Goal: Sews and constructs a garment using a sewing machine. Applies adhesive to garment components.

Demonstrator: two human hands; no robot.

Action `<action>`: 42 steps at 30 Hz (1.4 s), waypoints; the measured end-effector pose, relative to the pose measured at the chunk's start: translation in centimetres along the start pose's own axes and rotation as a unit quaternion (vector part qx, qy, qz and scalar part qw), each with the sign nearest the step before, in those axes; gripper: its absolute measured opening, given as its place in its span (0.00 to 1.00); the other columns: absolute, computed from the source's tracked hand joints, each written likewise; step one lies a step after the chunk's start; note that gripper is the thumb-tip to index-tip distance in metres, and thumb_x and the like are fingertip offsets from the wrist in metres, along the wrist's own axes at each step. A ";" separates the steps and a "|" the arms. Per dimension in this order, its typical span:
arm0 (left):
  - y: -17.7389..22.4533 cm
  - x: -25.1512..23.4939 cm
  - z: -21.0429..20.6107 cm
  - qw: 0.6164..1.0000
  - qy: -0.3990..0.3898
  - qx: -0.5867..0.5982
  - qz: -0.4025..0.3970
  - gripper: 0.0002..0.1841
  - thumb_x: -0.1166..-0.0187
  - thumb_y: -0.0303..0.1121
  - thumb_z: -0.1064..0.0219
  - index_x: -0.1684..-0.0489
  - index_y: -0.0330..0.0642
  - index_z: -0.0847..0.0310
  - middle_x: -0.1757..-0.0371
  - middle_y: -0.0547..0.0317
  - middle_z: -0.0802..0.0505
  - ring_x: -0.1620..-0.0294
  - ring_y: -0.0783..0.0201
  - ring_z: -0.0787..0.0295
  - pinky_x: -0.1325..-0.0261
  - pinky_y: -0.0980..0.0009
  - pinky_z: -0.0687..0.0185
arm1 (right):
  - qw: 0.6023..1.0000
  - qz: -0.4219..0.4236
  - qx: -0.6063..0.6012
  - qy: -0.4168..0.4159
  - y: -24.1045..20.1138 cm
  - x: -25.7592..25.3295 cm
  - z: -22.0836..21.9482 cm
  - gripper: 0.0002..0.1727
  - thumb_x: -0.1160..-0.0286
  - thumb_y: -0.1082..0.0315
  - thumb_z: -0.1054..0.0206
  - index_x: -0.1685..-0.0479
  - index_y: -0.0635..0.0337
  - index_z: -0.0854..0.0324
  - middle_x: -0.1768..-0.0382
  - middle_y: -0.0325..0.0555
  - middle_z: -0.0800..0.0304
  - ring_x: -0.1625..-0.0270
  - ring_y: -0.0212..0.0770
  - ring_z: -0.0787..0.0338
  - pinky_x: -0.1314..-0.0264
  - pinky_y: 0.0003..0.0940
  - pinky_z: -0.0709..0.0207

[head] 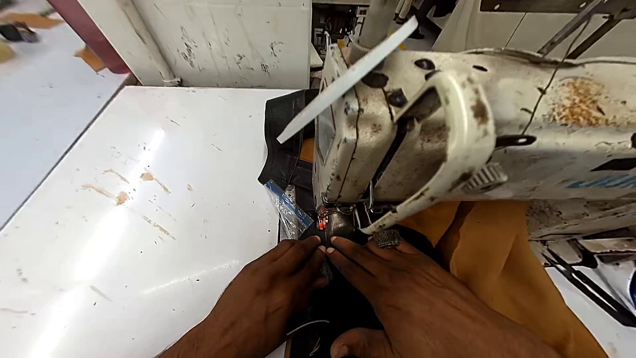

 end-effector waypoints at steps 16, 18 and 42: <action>-0.8 -0.1 -0.7 0.999 -0.032 0.017 0.024 0.27 0.08 0.53 0.52 0.25 0.48 0.18 0.25 0.58 0.13 0.20 0.63 0.22 0.16 0.67 0.30 | 0.998 -0.050 0.009 -0.022 1.1 -1.7 -0.5 0.63 0.35 0.12 0.73 0.16 0.52 0.27 0.26 0.51 0.16 0.26 0.52 0.16 0.27 0.53 0.25; -0.9 -0.3 -0.8 0.999 -0.032 0.015 0.026 0.27 0.08 0.53 0.52 0.25 0.49 0.18 0.26 0.58 0.13 0.20 0.62 0.22 0.17 0.66 0.30 | 0.998 -0.056 0.013 -0.025 1.3 -1.8 -0.6 0.63 0.36 0.12 0.73 0.16 0.51 0.28 0.26 0.51 0.16 0.25 0.51 0.17 0.25 0.53 0.26; 0.1 -0.2 -1.1 0.997 -0.023 -0.055 0.041 0.24 0.06 0.43 0.54 0.26 0.47 0.16 0.26 0.56 0.12 0.21 0.57 0.19 0.20 0.63 0.24 | 0.996 -0.062 -0.060 0.016 1.9 7.4 -0.6 0.46 0.27 0.28 0.40 0.16 0.51 0.30 0.14 0.45 0.28 0.11 0.54 0.33 0.14 0.78 0.59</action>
Point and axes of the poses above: each hand's wrist, its own x-axis away from the middle knuckle, its own z-axis out of the back of the hand, y = z × x, the point moved 10 cm from there along -x, towards the middle knuckle
